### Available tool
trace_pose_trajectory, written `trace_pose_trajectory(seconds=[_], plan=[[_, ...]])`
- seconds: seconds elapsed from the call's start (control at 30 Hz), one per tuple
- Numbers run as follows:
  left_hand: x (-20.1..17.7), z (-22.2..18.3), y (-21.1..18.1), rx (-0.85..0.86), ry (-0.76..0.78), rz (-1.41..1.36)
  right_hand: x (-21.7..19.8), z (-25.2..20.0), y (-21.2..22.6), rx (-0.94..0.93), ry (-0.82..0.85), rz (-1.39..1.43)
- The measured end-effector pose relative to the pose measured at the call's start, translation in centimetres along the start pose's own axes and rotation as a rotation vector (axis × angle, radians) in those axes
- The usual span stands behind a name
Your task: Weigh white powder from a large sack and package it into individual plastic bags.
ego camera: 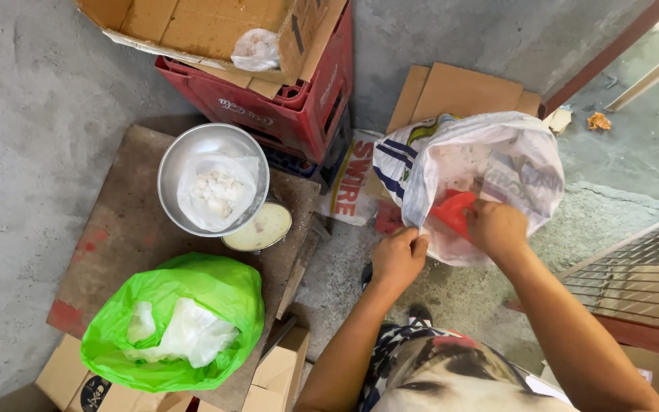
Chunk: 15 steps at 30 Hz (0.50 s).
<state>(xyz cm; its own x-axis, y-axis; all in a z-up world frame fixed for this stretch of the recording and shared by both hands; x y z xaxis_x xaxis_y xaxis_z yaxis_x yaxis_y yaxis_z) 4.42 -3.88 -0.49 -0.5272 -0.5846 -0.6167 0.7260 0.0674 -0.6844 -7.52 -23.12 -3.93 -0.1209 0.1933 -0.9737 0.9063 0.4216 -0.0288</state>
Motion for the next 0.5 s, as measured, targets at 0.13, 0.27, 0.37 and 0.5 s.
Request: trace_pose_trajectory(seconds=[0.13, 0.27, 0.37, 0.5], plan=[[-1.0, 0.1, 0.3, -0.01, -0.001, -0.029, -2.3, -0.1, -0.2, -0.001, 0.068, -0.049], [-0.9, 0.2, -0.1, -0.014, -0.009, -0.004, -2.1, 0.5, 0.6, 0.02, 0.079, -0.029], [-0.7, 0.2, 0.0, -0.019, -0.001, -0.013, -1.4, 1.1, 1.8, -0.011, -0.003, 0.013], [-0.9, 0.2, 0.2, 0.009, -0.013, -0.015, -2.0, 1.3, 0.8, 0.006, 0.088, -0.025]])
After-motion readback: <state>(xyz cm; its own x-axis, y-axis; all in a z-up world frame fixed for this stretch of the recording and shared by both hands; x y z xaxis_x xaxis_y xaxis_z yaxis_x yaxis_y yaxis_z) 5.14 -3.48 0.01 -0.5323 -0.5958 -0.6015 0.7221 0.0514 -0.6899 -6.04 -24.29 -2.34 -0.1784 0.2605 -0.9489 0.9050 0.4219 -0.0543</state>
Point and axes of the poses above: each hand's wrist, its own z-axis towards the middle knuckle, its own x-axis out of the palm, y = z × x, the point moved 5 cm from there along z, towards the middle knuckle, and after that the axes turned 15 degrees about x, right-handed, at the moved point
